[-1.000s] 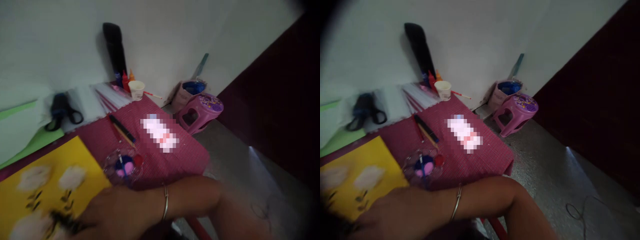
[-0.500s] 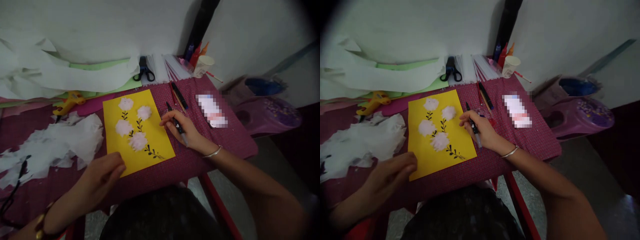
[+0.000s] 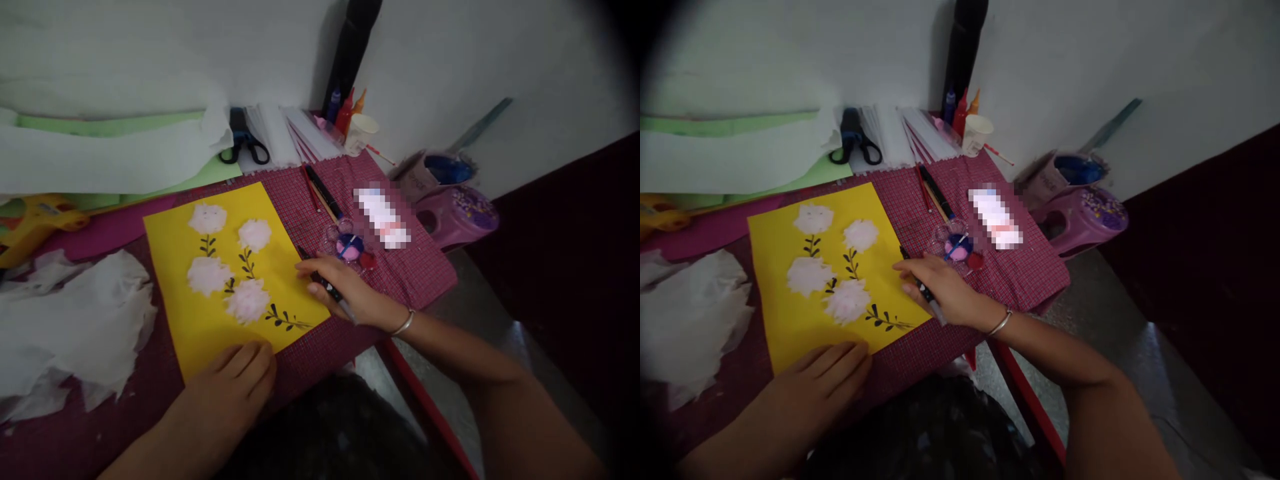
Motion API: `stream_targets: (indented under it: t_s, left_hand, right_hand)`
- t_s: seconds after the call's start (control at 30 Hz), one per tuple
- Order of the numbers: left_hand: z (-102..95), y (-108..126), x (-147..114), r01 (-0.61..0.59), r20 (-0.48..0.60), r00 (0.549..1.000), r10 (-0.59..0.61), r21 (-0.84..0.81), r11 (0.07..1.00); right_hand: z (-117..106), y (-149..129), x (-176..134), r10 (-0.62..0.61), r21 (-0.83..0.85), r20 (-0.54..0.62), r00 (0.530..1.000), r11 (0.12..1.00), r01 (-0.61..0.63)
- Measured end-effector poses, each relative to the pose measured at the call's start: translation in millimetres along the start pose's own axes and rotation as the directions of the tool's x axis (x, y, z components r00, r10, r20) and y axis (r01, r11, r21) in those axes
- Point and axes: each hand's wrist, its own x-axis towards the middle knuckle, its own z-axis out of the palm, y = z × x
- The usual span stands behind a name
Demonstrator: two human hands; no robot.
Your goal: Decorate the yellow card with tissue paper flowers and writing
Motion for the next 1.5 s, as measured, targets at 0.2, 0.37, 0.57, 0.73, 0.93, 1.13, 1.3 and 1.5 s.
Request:
stream_targets:
  t_s: [0.2, 0.37, 0.57, 0.73, 0.93, 1.13, 1.3, 1.5]
  left_hand:
    - [-6.4, -3, 0, -0.012, 0.042, 0.999, 0.012, -0.007, 1.0]
    - [1.8, -5, -6, -0.049, -0.035, 0.998, 0.05, 0.023, 0.999]
    - [28.5, -7, -25, 0.006, -0.083, 0.997, 0.0, 0.061, 0.998]
    - [35.9, -8, -30, 0.049, -0.047, 0.998, -0.046, 0.057, 0.997]
    - [33.7, -8, -31, 0.022, -0.022, 1.0, -0.02, 0.084, 0.996]
    - [24.3, 6, -23, 0.121, 0.109, 0.986, -0.129, 0.077, 0.99]
    - [10.2, 13, -12, 0.113, 0.089, 0.989, -0.12, 0.081, 0.99]
    - [-13.6, 18, 36, -0.018, 0.042, 0.999, 0.015, 0.072, 0.997]
  right_hand:
    - [-19, 5, 2, 0.04, -0.023, -0.054, 0.998, 0.999, -0.041]
    - [-41, 0, -41, 0.027, -0.275, -0.244, 0.969, 0.957, -0.096]
    - [-57, 28, -96, 0.14, -0.345, -0.354, 0.925, 0.899, -0.268]
    - [-57, 38, -77, 0.128, -0.366, -0.077, 0.989, 0.919, -0.148]
    - [-54, 49, -25, 0.072, -0.409, 0.054, 0.996, 0.912, -0.043]
    - [-54, 70, 9, -0.025, -0.375, 0.038, 0.999, 0.926, 0.038]
    - [-53, 47, 2, -0.052, -0.239, -0.052, 0.997, 0.97, 0.038]
    - [-31, 10, -9, -0.101, -0.09, 0.002, 0.995, 0.991, 0.101]
